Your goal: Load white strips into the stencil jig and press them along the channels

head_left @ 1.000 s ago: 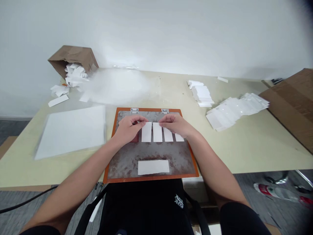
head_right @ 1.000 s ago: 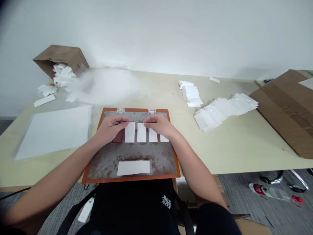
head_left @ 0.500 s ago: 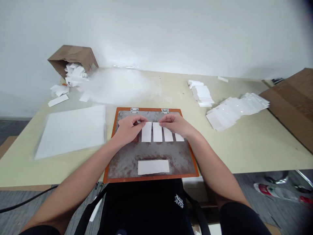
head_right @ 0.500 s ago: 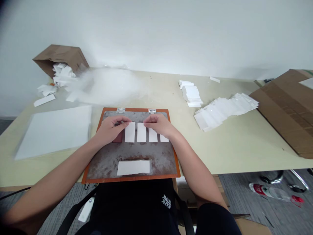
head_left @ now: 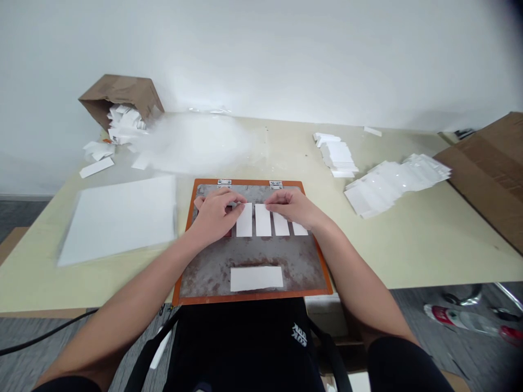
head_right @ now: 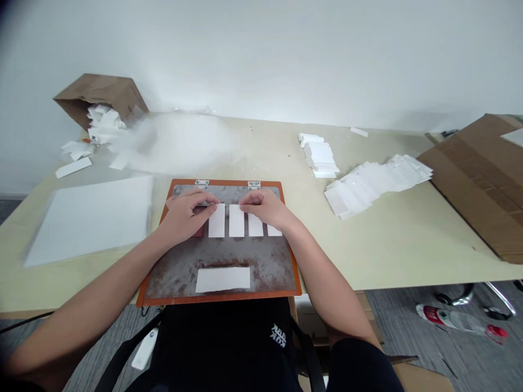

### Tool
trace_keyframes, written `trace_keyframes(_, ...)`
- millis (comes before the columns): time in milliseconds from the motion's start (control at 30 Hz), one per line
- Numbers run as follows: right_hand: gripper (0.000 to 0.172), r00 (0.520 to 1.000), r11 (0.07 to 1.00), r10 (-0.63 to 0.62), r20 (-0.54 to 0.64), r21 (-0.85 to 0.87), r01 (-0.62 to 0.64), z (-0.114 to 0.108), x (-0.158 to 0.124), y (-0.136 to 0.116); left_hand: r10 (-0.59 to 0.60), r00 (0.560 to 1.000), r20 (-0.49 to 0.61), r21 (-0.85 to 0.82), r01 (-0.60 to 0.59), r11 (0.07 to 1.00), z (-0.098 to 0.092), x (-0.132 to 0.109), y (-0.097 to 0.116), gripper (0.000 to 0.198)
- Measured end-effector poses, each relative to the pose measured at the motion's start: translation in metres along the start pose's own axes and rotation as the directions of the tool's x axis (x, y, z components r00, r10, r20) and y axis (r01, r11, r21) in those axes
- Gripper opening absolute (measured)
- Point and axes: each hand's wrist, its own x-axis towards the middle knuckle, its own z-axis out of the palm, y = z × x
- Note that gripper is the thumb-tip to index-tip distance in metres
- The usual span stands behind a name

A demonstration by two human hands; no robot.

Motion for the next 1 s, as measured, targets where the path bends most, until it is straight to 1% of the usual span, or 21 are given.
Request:
trace_keyframes(233, 0.014, 0.997, 0.995, -0.067, -0.022, -0.077, 0.065, -0.0001, -0.0011, -0.0007, 0.020, 1.000, 0.007, 0.064, -0.020, 0.998, 0.0006, -0.0003, 0.0002, 0.020)
trace_keyframes(467, 0.011, 0.989, 0.984, -0.143, -0.032, -0.108, 0.138, 0.0001, 0.0011, 0.0036, 0.036, 0.999, 0.030, 0.132, -0.039, 0.990, 0.0013, -0.0022, 0.0016, 0.022)
trace_keyframes(833, 0.011, 0.990, 0.966, -0.140, -0.029, -0.225, 0.130, 0.0018, -0.0002, 0.0021, 0.046, 0.995, 0.083, 0.205, -0.062, 0.977, 0.0034, -0.0011, -0.0021, 0.026)
trace_keyframes(1000, 0.012, 0.991, 0.963, -0.130, -0.035, -0.241, 0.118, 0.0019, -0.0003, 0.0018, 0.050, 0.994, 0.101, 0.216, -0.071, 0.974, 0.0040, -0.0010, -0.0030, 0.027)
